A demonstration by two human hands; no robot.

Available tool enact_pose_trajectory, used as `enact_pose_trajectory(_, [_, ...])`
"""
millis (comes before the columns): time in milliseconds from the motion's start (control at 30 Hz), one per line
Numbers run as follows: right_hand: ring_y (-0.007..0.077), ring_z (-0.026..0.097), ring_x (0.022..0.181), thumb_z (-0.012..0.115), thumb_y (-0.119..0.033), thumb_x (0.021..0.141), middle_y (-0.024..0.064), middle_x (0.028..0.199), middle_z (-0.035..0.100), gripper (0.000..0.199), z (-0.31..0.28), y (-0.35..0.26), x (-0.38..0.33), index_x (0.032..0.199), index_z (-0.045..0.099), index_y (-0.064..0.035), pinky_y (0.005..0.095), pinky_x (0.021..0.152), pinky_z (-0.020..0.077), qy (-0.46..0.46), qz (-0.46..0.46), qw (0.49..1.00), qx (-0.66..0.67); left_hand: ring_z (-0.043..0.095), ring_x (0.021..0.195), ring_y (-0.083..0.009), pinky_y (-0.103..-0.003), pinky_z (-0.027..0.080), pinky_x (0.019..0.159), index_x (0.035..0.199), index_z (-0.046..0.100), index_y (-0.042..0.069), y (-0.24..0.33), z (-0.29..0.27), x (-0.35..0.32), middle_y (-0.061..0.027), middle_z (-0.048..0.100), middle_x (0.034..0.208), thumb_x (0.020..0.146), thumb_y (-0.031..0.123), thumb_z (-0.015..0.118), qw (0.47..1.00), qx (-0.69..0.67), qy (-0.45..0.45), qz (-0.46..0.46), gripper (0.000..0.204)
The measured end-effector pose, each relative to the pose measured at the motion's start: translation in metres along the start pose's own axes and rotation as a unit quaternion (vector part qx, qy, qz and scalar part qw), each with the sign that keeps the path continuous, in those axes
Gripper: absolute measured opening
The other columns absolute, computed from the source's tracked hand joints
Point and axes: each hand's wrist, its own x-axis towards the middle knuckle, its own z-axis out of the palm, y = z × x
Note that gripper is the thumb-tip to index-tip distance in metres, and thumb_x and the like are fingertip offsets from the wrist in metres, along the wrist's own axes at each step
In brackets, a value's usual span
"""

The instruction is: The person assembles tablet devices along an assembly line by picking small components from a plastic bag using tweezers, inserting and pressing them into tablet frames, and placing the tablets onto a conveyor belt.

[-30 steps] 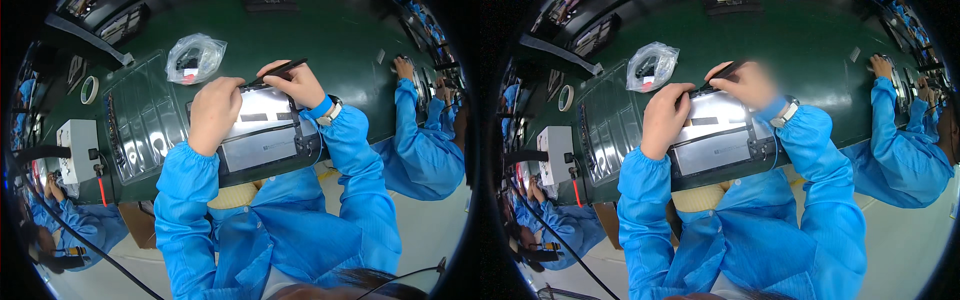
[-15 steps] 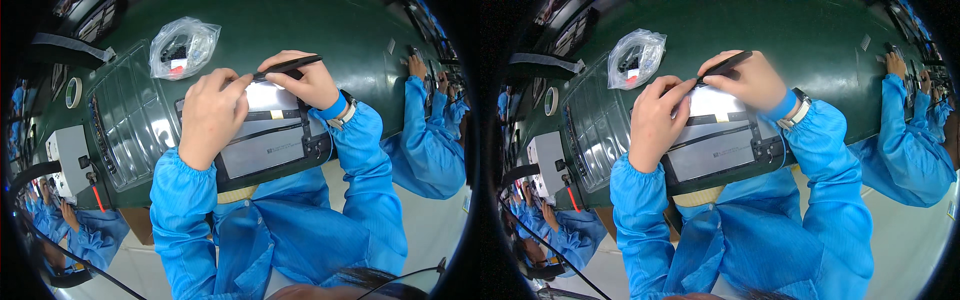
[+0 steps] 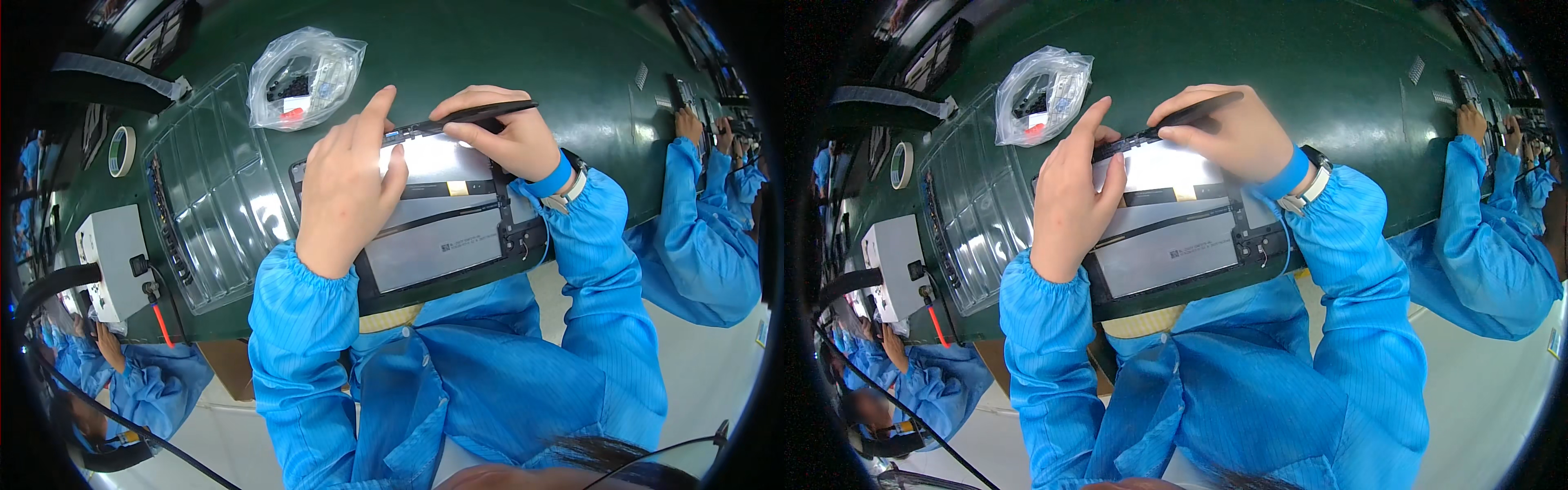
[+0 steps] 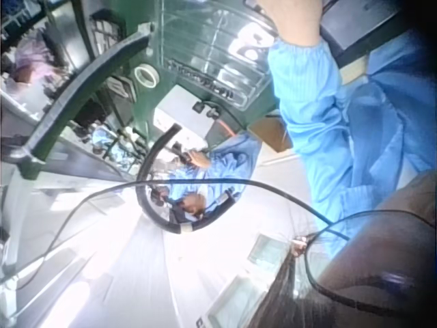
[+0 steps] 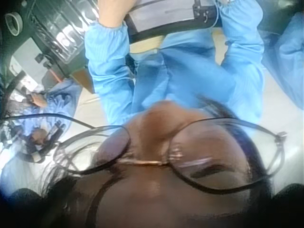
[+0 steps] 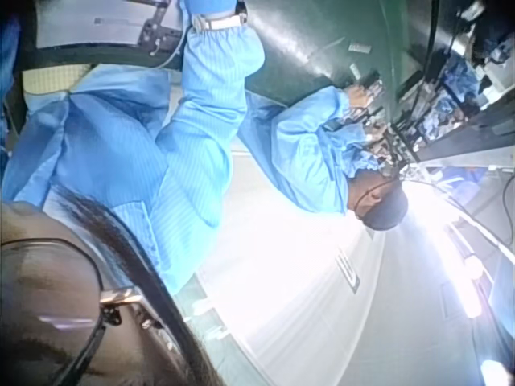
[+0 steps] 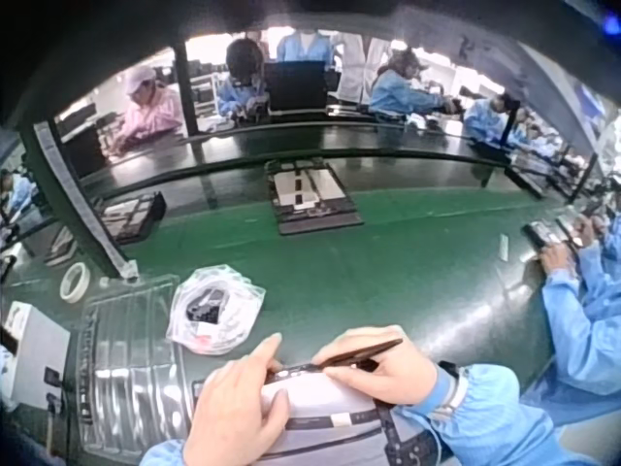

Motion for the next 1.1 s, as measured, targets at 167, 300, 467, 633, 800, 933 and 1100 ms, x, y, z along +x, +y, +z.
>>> enact_pose_trajectory(167, [0.0183, 0.061, 0.076, 0.061, -0.013, 0.076, 0.0105, 0.085, 0.063, 0.02, 0.001, -0.001, -0.001, 0.091, 0.066, -0.0009, 0.027, 0.067, 0.049, 0.023, 0.02, 0.999, 0.014, 0.059, 0.085, -0.029, -0.038, 0.046, 0.076, 0.122, 0.045, 0.004, 0.002, -0.004, 0.001, -0.0136, 0.06, 0.091, 0.075, 0.004, 0.056, 1.0, -0.008, -0.019, -0.02, 0.049])
enact_pose_trajectory(300, [0.016, 0.058, 0.075, 0.061, -0.008, 0.078, 0.0093, 0.086, 0.062, 0.018, 0.001, -0.001, 0.0, 0.094, 0.065, -0.0008, 0.0258, 0.066, 0.046, 0.02, 0.005, 0.999, 0.025, 0.058, 0.085, -0.029, -0.038, 0.046, 0.077, 0.121, 0.046, 0.004, 0.001, -0.003, 0.0, -0.0141, 0.06, 0.091, 0.076, 0.004, 0.056, 1.0, -0.018, -0.015, -0.02, 0.047])
enact_pose_trajectory(467, [0.0166, 0.06, 0.077, 0.06, -0.011, 0.078, 0.0097, 0.087, 0.063, 0.019, 0.001, 0.003, 0.0, 0.094, 0.065, -0.0009, 0.0263, 0.067, 0.048, 0.023, 0.015, 0.999, 0.024, 0.058, 0.086, -0.0292, -0.038, 0.046, 0.077, 0.12, 0.047, 0.003, -0.001, -0.003, 0.001, -0.0143, 0.06, 0.092, 0.076, 0.005, 0.055, 0.999, -0.022, -0.021, -0.016, 0.045])
enact_pose_trajectory(633, [0.0146, 0.057, 0.079, 0.06, -0.007, 0.078, 0.0084, 0.088, 0.062, 0.018, 0.0, 0.001, -0.002, 0.095, 0.064, -0.0007, 0.0251, 0.069, 0.0461, 0.022, 0.03, 0.997, 0.06, 0.058, 0.087, -0.0288, -0.037, 0.046, 0.077, 0.12, 0.047, 0.003, 0.002, -0.005, 0.001, -0.0144, 0.06, 0.093, 0.076, 0.005, 0.055, 0.999, -0.024, -0.024, -0.019, 0.044])
enact_pose_trajectory(800, [0.0102, 0.055, 0.067, 0.06, -0.014, 0.082, 0.0041, 0.077, 0.06, 0.019, 0.001, 0.007, -0.003, 0.095, 0.063, -0.0019, 0.0236, 0.058, 0.0455, 0.16, -0.016, 0.974, 0.159, 0.056, 0.093, -0.0312, -0.036, 0.045, 0.08, 0.114, 0.051, 0.002, 0.004, -0.012, -0.001, -0.0149, 0.06, 0.095, 0.078, 0.006, 0.055, 0.999, -0.023, 0.019, -0.018, 0.036])
enact_pose_trajectory(933, [0.0175, 0.055, 0.087, 0.042, -0.011, 0.089, 0.014, 0.094, 0.058, 0.019, -0.023, -0.015, -0.041, 0.093, 0.055, 0.0014, 0.0294, 0.078, 0.0425, 0.245, -0.13, 0.942, 0.19, 0.058, 0.078, -0.0273, -0.036, 0.047, 0.067, 0.082, 0.061, 0.006, 0.042, -0.027, -0.058, -0.0085, 0.06, 0.083, 0.067, 0.003, 0.064, 0.999, 0.03, 0.02, 0.002, 0.016])
enact_pose_trajectory(1100, [0.0276, 0.053, 0.091, 0.049, -0.032, 0.086, 0.0248, 0.097, 0.056, 0.033, -0.015, -0.043, -0.127, 0.073, 0.049, -0.0007, 0.0363, 0.084, 0.0385, 0.21, -0.094, 0.948, 0.222, 0.056, 0.074, -0.0202, -0.032, 0.044, 0.061, 0.083, 0.062, 0.011, 0.06, 0.009, -0.116, -0.0012, 0.057, 0.078, 0.063, 0.012, 0.07, 0.995, 0.042, 0.074, 0.043, 0.021])
